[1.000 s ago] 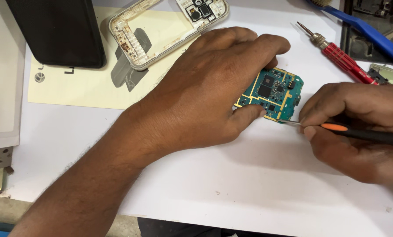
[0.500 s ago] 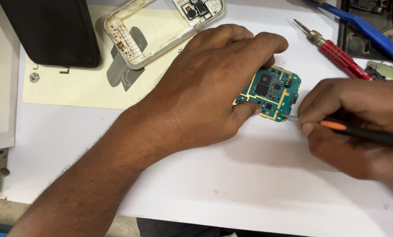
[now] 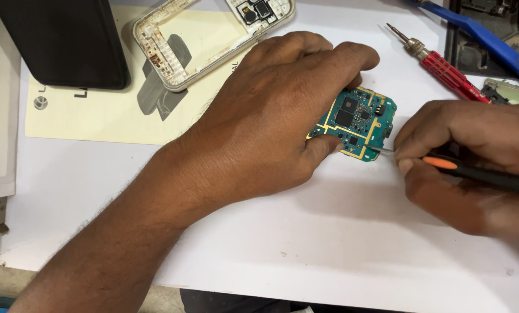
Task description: The person holds a disassembled phone motherboard and sprays liquid on it, then scrubs its surface with a blue brush. They then lay the board on the bench and use a screwdriver to pry and scrape at components and connectors on the board, steadying it with the other hand.
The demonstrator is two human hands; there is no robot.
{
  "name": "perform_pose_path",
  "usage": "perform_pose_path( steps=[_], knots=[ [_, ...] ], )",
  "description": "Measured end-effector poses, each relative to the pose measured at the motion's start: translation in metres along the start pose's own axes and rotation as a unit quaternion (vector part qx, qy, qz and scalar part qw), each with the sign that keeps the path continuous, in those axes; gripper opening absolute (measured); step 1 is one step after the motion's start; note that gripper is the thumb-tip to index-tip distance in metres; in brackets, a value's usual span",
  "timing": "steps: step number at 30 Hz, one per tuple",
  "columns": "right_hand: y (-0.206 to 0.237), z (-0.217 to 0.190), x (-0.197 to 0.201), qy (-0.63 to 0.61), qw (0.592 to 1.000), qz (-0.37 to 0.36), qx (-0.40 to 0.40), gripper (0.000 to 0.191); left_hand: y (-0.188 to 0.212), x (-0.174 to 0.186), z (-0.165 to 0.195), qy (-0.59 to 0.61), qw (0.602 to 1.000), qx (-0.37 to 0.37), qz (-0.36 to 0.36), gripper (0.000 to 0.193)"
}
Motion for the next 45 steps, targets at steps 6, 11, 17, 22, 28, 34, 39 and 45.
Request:
perform_pose_path(
  steps=[6,11,17,22,28,34,39,45],
  knots=[
    [-0.001,0.002,0.005,0.001,0.999,-0.034,0.006,0.015,0.000,0.000,0.001,0.001,1.000,0.001,0.001,0.070],
    [0.001,0.000,0.003,0.004,0.999,-0.024,0.023,0.015,0.000,0.000,0.001,0.004,1.000,0.005,-0.003,0.070],
    [0.001,-0.004,0.004,0.019,1.000,0.005,-0.009,0.012,0.000,0.001,0.001,0.002,1.000,0.004,-0.005,0.070],
    [-0.002,-0.009,0.004,0.037,0.999,0.023,-0.020,0.013,-0.001,0.001,0.001,-0.004,1.000,-0.007,0.002,0.070],
    [-0.004,-0.014,0.004,0.036,0.998,0.037,-0.023,0.009,-0.001,0.001,0.001,0.010,1.000,0.004,-0.007,0.068],
    [-0.003,-0.012,0.004,0.065,0.995,0.063,-0.049,0.008,0.000,0.002,0.002,0.005,1.000,-0.002,-0.002,0.068],
    [-0.003,-0.012,0.003,0.021,0.999,0.019,-0.042,0.010,-0.001,0.001,0.002,0.002,1.000,-0.009,0.003,0.069],
    [-0.001,-0.008,0.002,0.015,0.994,0.053,-0.090,0.006,0.000,0.001,0.003,0.001,1.000,-0.004,-0.003,0.068]
  ],
)
Point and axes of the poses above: each hand's wrist, its own y-axis away from the middle knuckle, its own x-axis out of the back of the hand, z = x × y, the point moved 1 cm from there along -y, towards the middle knuckle, and after that the axes turned 14 degrees about -x, right-handed, at the moved point
